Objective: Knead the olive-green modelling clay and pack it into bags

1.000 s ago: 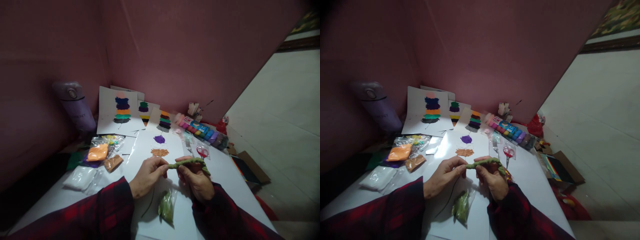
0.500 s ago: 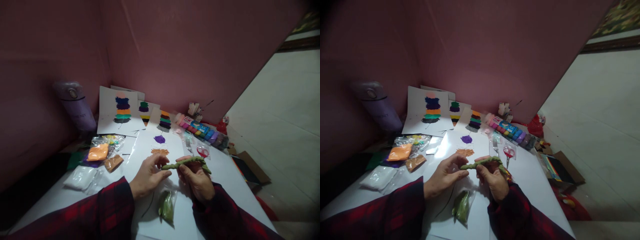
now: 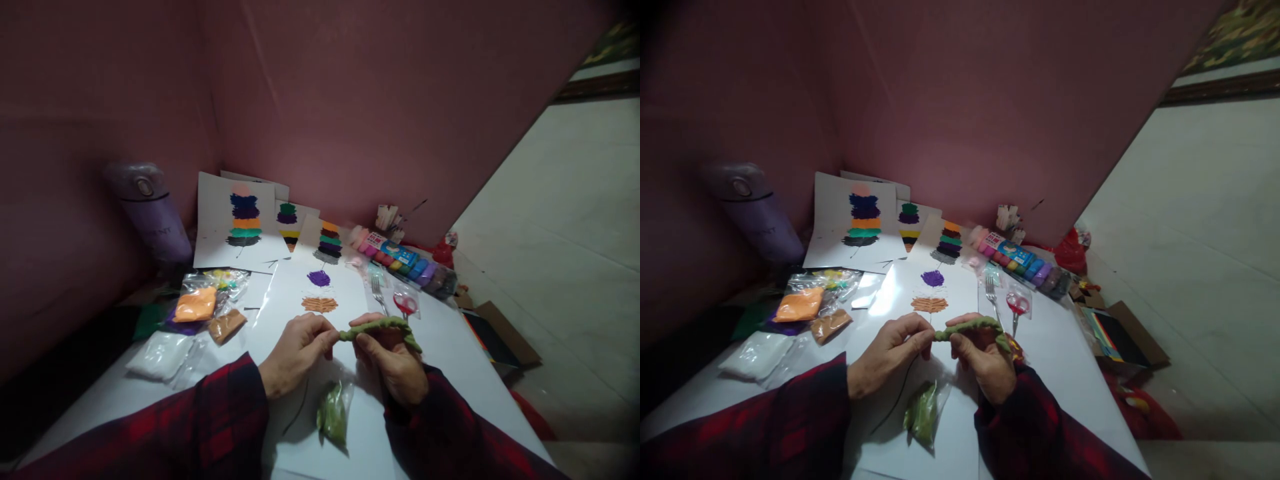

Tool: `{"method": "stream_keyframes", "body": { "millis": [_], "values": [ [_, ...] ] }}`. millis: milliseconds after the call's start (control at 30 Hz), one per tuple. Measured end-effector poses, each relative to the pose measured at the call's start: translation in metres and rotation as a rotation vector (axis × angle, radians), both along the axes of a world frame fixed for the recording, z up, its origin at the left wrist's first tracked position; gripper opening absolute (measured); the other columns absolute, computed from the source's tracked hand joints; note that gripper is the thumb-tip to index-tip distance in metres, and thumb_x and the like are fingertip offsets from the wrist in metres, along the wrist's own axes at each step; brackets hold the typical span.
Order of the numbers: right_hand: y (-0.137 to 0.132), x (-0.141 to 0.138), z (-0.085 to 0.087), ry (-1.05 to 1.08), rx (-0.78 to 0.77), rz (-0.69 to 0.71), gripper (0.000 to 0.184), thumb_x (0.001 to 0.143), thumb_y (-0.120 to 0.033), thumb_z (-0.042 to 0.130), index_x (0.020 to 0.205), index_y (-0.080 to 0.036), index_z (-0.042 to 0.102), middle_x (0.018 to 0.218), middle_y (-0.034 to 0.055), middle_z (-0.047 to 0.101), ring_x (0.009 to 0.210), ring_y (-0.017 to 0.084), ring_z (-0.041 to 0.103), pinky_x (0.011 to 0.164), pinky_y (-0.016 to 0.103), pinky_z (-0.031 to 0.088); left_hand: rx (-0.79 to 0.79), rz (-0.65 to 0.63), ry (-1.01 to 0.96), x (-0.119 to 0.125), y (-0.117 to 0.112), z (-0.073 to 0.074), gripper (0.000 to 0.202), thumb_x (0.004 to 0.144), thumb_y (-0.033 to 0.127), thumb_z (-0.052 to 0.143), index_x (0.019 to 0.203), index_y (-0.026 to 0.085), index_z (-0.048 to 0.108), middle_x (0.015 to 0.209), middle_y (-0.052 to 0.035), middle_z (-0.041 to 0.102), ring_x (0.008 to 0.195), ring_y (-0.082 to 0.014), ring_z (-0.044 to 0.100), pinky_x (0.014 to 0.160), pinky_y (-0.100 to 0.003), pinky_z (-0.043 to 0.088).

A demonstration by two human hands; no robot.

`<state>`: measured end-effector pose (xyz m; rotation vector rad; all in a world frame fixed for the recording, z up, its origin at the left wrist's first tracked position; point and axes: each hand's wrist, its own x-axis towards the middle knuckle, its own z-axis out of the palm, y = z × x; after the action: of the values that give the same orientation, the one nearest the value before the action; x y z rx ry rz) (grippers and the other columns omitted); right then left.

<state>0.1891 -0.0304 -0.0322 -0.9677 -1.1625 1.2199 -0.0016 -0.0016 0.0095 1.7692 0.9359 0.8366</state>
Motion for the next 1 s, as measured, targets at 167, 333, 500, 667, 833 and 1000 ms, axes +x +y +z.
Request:
{"method": "stream_keyframes", "body": {
  "millis": [167, 333, 500, 667, 833, 1000],
  "values": [
    [0.0, 0.0, 0.001, -0.008, 0.006, 0.006, 0.016, 0.085, -0.035, 0.074, 0.096, -0.024, 0.069, 0.063, -0.0036, 0.058, 0.051, 0.008, 0.047, 0.046, 0.02, 0.034, -0.052, 0.03, -0.119, 0.0, 0.001, -0.002, 0.016, 0.078, 0.031, 0.063, 0.077, 0.015, 0.064, 0.073, -0.0052, 0.062, 0.074, -0.0202, 0.056, 0.071, -0.033, 0.042],
    [-0.001, 0.0, 0.0, -0.006, -0.009, 0.011, 0.018, 0.083, -0.037, 0.075, 0.095, -0.024, 0.07, 0.063, -0.0032, 0.059, 0.051, 0.008, 0.047, 0.045, 0.02, 0.033, -0.041, 0.015, -0.15, -0.002, 0.002, -0.005, 0.013, 0.073, 0.027, 0.067, 0.078, 0.016, 0.061, 0.079, -0.0047, 0.059, 0.078, -0.0197, 0.053, 0.071, -0.032, 0.041],
    [-0.001, -0.001, 0.002, -0.007, -0.026, 0.013, 0.02, 0.082, -0.037, 0.076, 0.094, -0.022, 0.07, 0.063, -0.0024, 0.059, 0.051, 0.009, 0.047, 0.045, 0.021, 0.034, 0.016, 0.012, -0.151, -0.001, 0.002, -0.006, 0.009, 0.072, 0.022, 0.064, 0.075, 0.017, 0.056, 0.077, -0.004, 0.056, 0.077, -0.0194, 0.051, 0.073, -0.033, 0.041],
    [-0.001, -0.002, 0.003, -0.009, -0.022, 0.009, 0.021, 0.082, -0.037, 0.076, 0.093, -0.021, 0.07, 0.061, -0.0022, 0.059, 0.05, 0.009, 0.047, 0.045, 0.022, 0.033, 0.069, 0.025, -0.168, 0.001, 0.001, -0.009, 0.007, 0.073, 0.018, 0.06, 0.073, 0.018, 0.053, 0.077, -0.0036, 0.054, 0.075, -0.0186, 0.05, 0.071, -0.033, 0.042],
    [-0.001, -0.002, 0.005, -0.019, -0.033, 0.016, 0.022, 0.083, -0.039, 0.075, 0.092, -0.02, 0.07, 0.058, -0.002, 0.058, 0.047, 0.009, 0.045, 0.044, 0.022, 0.03, 0.038, 0.021, -0.136, 0.0, 0.003, -0.009, 0.011, 0.073, 0.019, 0.064, 0.08, 0.017, 0.058, 0.08, -0.0041, 0.057, 0.079, -0.0191, 0.052, 0.074, -0.033, 0.043],
    [-0.001, -0.002, 0.006, -0.02, -0.031, 0.011, 0.023, 0.082, -0.042, 0.075, 0.091, -0.021, 0.07, 0.061, -0.001, 0.06, 0.05, 0.011, 0.048, 0.046, 0.024, 0.034, 0.015, -0.012, -0.07, -0.002, 0.003, -0.005, 0.021, 0.075, 0.028, 0.068, 0.091, 0.014, 0.067, 0.089, -0.0089, 0.065, 0.088, -0.0237, 0.057, 0.081, -0.038, 0.045]
  ]
}}
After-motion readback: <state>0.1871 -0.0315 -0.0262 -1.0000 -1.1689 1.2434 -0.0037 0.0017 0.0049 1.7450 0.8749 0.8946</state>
